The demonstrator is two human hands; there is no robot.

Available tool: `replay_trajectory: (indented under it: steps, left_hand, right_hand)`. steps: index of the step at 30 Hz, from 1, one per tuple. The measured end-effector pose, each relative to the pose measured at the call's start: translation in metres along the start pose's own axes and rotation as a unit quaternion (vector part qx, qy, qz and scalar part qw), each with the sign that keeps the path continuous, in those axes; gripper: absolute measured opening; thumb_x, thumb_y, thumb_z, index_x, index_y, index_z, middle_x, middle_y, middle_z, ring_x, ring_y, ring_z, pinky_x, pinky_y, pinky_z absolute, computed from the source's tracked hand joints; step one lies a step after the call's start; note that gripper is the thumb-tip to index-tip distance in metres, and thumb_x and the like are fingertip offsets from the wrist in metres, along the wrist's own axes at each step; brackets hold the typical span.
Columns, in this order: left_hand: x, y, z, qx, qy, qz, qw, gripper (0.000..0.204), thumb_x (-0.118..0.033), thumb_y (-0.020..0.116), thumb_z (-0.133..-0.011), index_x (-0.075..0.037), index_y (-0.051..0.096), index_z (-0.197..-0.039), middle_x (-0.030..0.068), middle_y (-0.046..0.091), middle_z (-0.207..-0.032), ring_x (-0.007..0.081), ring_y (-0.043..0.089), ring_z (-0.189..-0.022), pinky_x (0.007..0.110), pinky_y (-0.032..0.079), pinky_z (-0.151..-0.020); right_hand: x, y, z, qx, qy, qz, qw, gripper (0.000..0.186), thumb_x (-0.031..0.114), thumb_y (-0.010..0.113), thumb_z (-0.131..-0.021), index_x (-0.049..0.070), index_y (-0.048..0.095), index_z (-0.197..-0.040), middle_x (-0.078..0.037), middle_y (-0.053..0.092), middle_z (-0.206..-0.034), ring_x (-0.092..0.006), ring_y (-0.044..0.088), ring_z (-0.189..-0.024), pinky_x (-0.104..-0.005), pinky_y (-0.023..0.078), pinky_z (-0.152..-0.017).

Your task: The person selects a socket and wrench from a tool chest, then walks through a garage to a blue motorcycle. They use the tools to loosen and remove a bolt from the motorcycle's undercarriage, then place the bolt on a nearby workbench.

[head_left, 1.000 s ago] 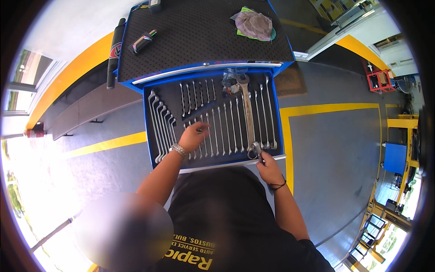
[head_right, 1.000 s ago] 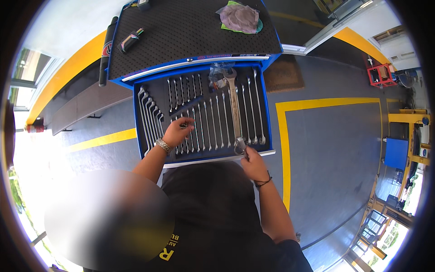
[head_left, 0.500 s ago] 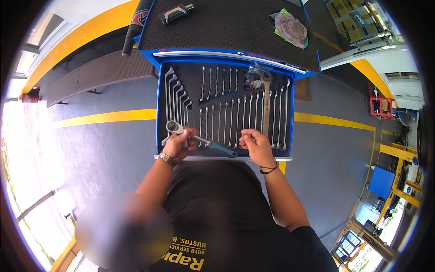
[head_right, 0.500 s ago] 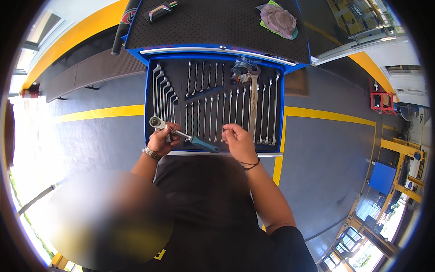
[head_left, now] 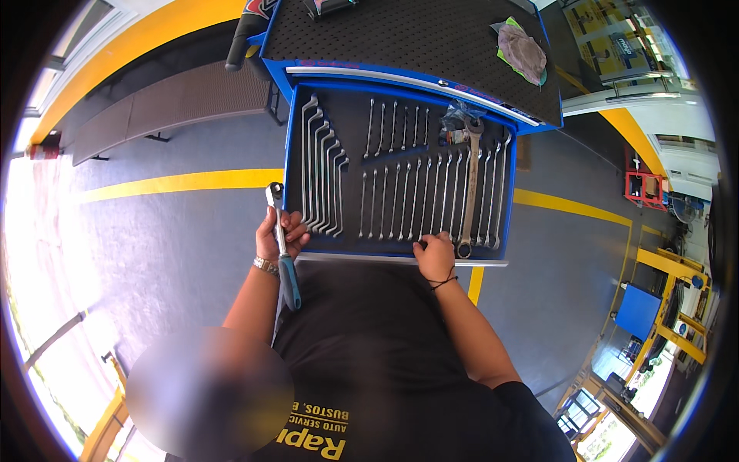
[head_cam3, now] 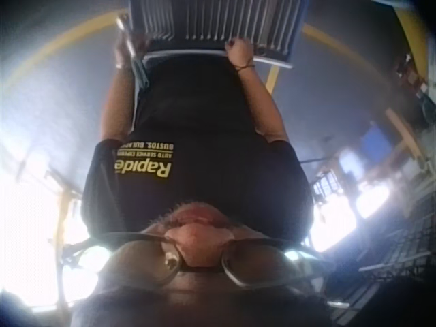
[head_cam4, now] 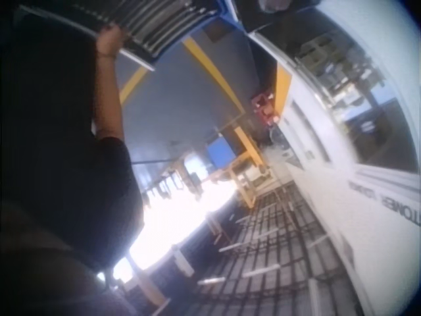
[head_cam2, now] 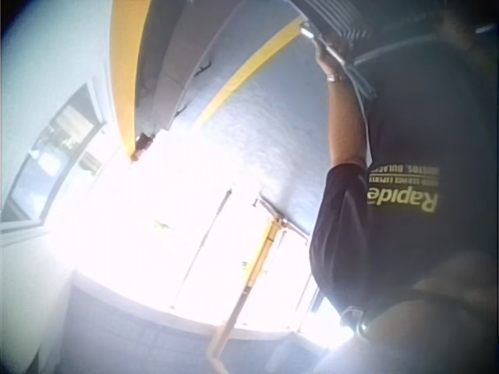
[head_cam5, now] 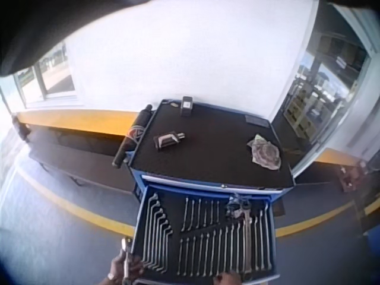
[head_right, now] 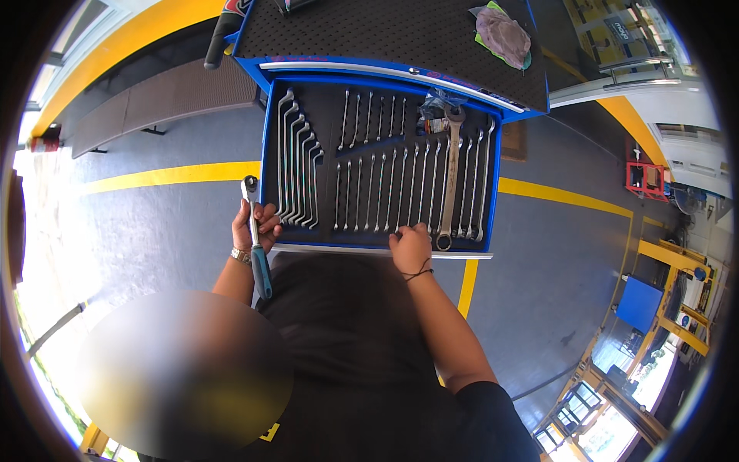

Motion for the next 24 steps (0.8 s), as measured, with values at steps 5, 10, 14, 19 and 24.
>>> replay_trajectory:
  steps: [5, 10, 14, 19, 24]
  left_hand:
    - [0.017, -0.006, 0.003, 0.033, -0.084, 0.016, 0.996, 0.043, -0.046, 0.051, -0.096, -0.007, 0.050, -0.078, 0.0013, 0.036, -0.075, 0.0116, 0.037, -0.062, 0.022, 0.041, -0.051]
    - [0.020, -0.006, 0.001, 0.054, -0.110, 0.009, 0.992, 0.039, -0.043, 0.052, -0.096, -0.007, 0.050, -0.080, 0.0016, 0.036, -0.076, 0.0114, 0.036, -0.063, 0.022, 0.037, -0.050]
    - [0.022, -0.007, 0.001, 0.056, -0.119, 0.002, 0.991, 0.038, -0.042, 0.053, -0.095, -0.008, 0.050, -0.081, 0.0015, 0.037, -0.077, 0.0111, 0.037, -0.063, 0.022, 0.037, -0.051]
    - [0.023, -0.003, 0.001, 0.069, -0.123, -0.020, 0.990, 0.037, -0.045, 0.055, -0.094, -0.009, 0.050, -0.084, 0.0010, 0.036, -0.078, 0.0096, 0.036, -0.064, 0.020, 0.038, -0.049]
    - [0.022, -0.004, 0.000, 0.051, -0.113, -0.038, 0.992, 0.033, -0.041, 0.058, -0.092, -0.010, 0.050, -0.087, 0.0008, 0.038, -0.079, 0.0095, 0.038, -0.065, 0.021, 0.039, -0.050]
  right_hand:
    - [-0.003, 0.007, 0.002, -0.068, 0.053, 0.047, 0.995, 0.021, 0.025, 0.070, -0.076, 0.005, 0.068, -0.077, -0.012, 0.055, -0.095, -0.0321, 0.059, -0.083, -0.0433, 0.048, -0.073]
    - [-0.015, -0.001, 0.002, -0.073, 0.022, -0.115, 0.990, 0.019, 0.017, 0.072, -0.077, 0.001, 0.064, -0.074, -0.011, 0.054, -0.091, -0.0283, 0.057, -0.079, -0.0379, 0.046, -0.069]
    - [-0.025, -0.003, -0.005, -0.030, -0.017, -0.164, 0.986, 0.018, 0.011, 0.073, -0.078, -0.002, 0.062, -0.073, -0.011, 0.054, -0.088, -0.0257, 0.055, -0.075, -0.0332, 0.045, -0.064]
    - [-0.025, -0.001, -0.004, 0.001, -0.011, -0.170, 0.985, 0.019, 0.013, 0.073, -0.081, -0.002, 0.062, -0.077, -0.008, 0.052, -0.089, -0.0190, 0.054, -0.076, -0.0290, 0.044, -0.067]
    - [-0.024, -0.003, -0.006, 0.013, 0.008, -0.176, 0.984, 0.019, 0.013, 0.072, -0.082, -0.002, 0.062, -0.076, -0.006, 0.054, -0.088, -0.0181, 0.054, -0.078, -0.0286, 0.043, -0.070]
Point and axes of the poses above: each hand's wrist, its own z-axis away from the middle knuckle, its own y-axis out of the palm, x = y × z, the point moved 9 cm from there along -z, towards the middle knuckle
